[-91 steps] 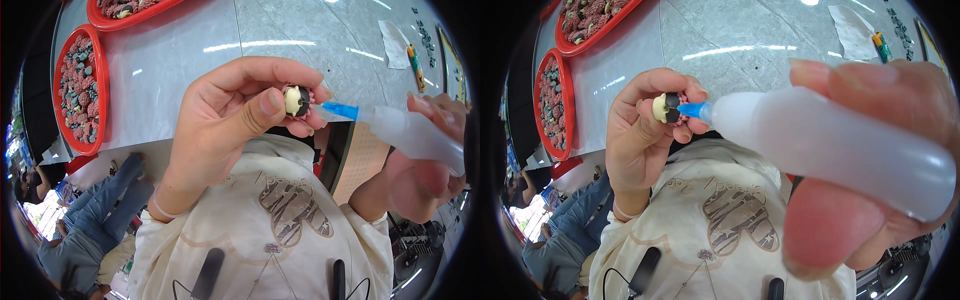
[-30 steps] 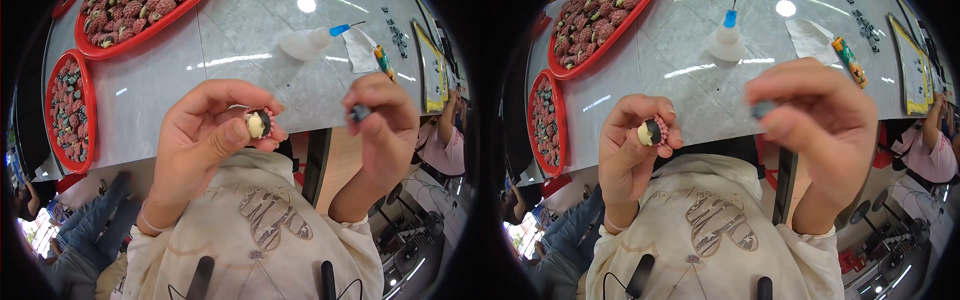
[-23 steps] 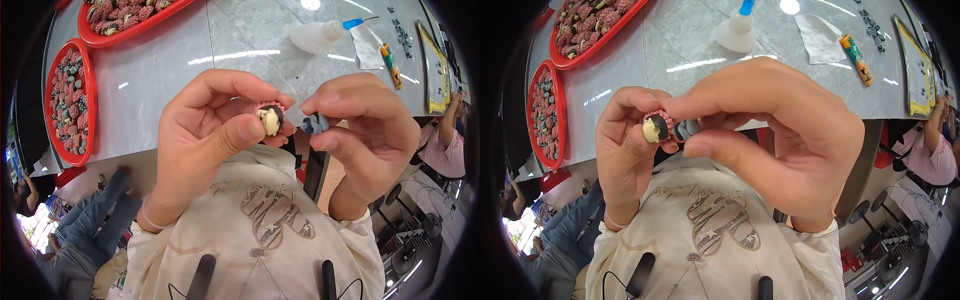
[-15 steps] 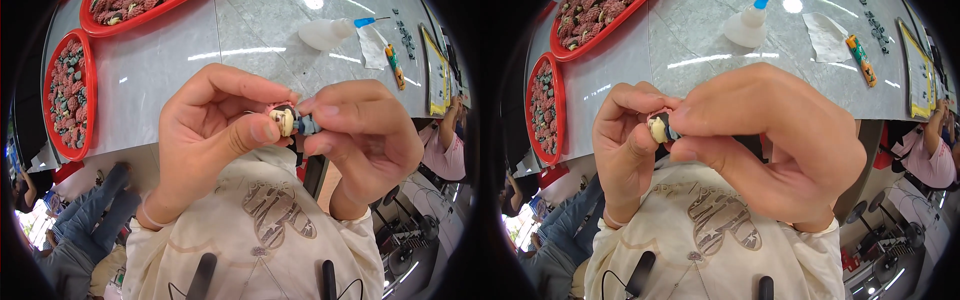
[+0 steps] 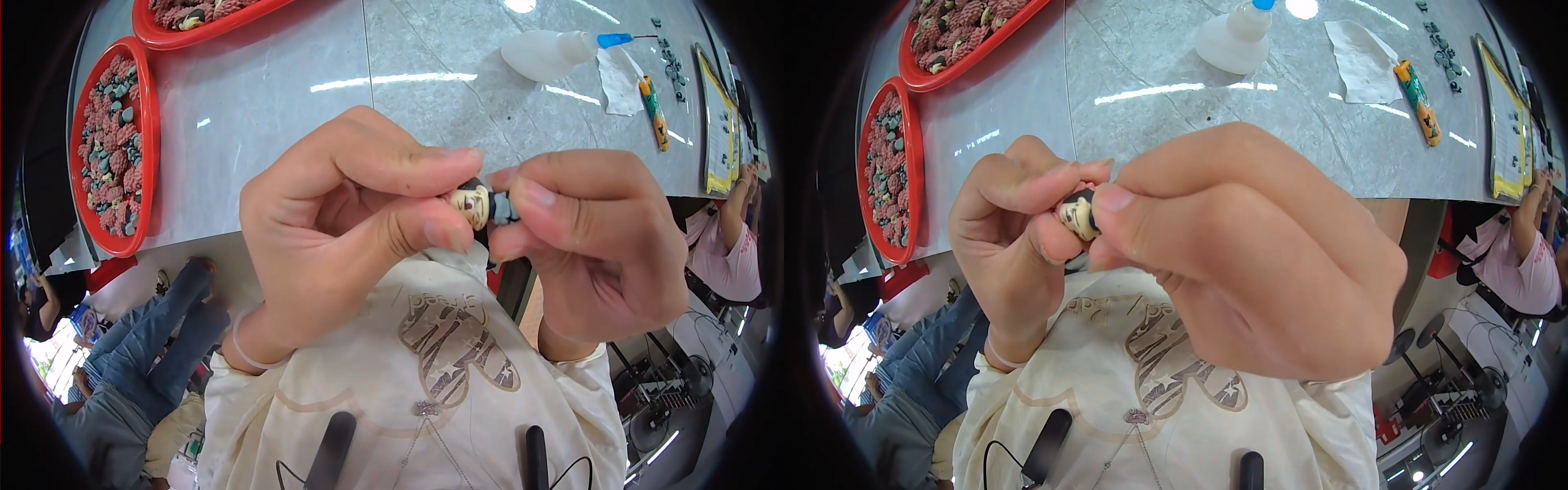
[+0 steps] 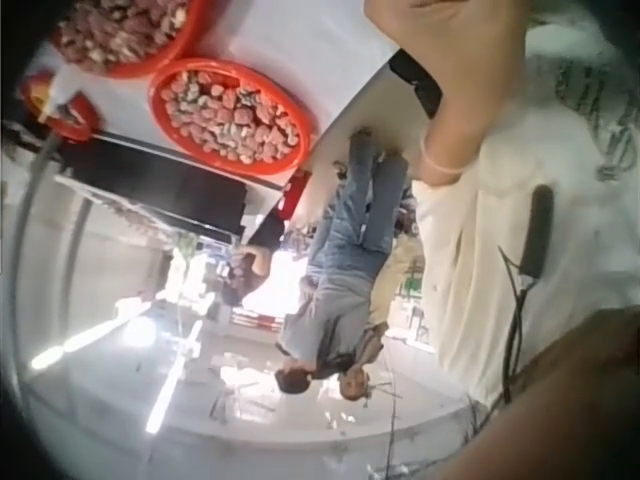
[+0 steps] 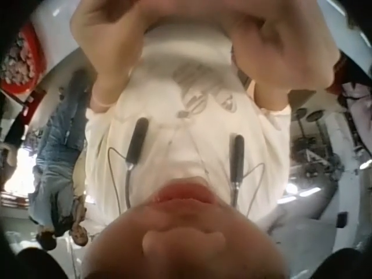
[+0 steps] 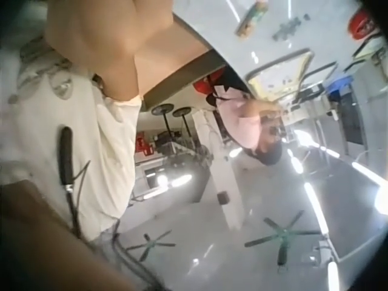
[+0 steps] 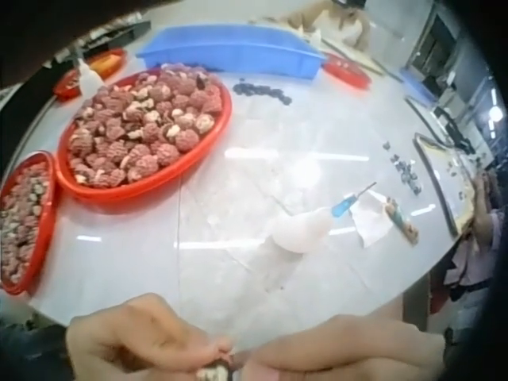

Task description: The person applies glue to figurine heads using a needle-tip bottle, attaches figurine body parts to them by hand, and places the assembled pieces into a tray.

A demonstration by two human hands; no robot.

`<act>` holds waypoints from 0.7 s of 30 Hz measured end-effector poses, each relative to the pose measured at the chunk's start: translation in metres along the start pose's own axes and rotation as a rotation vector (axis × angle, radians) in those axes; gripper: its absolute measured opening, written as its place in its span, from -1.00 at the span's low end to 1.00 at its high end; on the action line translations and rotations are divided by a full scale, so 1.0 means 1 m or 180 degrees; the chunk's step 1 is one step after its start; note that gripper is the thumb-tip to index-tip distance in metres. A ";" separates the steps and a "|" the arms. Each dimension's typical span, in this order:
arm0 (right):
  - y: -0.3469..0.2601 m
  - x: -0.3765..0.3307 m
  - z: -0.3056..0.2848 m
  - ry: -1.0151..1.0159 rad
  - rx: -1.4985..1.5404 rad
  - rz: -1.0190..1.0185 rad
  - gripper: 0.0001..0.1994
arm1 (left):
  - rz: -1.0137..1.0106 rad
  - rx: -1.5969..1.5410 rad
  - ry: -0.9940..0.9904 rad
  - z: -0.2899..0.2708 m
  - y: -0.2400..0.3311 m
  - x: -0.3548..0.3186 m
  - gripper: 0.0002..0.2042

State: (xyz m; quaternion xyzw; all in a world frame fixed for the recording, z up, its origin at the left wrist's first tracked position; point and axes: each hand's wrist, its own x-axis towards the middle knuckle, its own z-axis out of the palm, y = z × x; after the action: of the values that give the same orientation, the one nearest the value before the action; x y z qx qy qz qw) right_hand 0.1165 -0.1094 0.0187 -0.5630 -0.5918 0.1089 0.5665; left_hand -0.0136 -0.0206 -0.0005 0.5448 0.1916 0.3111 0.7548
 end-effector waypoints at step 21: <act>0.016 0.000 0.012 0.0056 -0.0096 0.0134 -0.50 | -0.0257 -0.0123 -0.0502 -0.015 0.007 0.009 -0.49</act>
State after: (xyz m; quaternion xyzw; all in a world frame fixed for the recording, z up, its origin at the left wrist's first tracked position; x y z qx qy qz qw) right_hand 0.1157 -0.0976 0.0026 -0.5848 -0.5764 0.1070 0.5607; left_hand -0.0180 -0.0025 0.0021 0.5448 0.1473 0.2401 0.7898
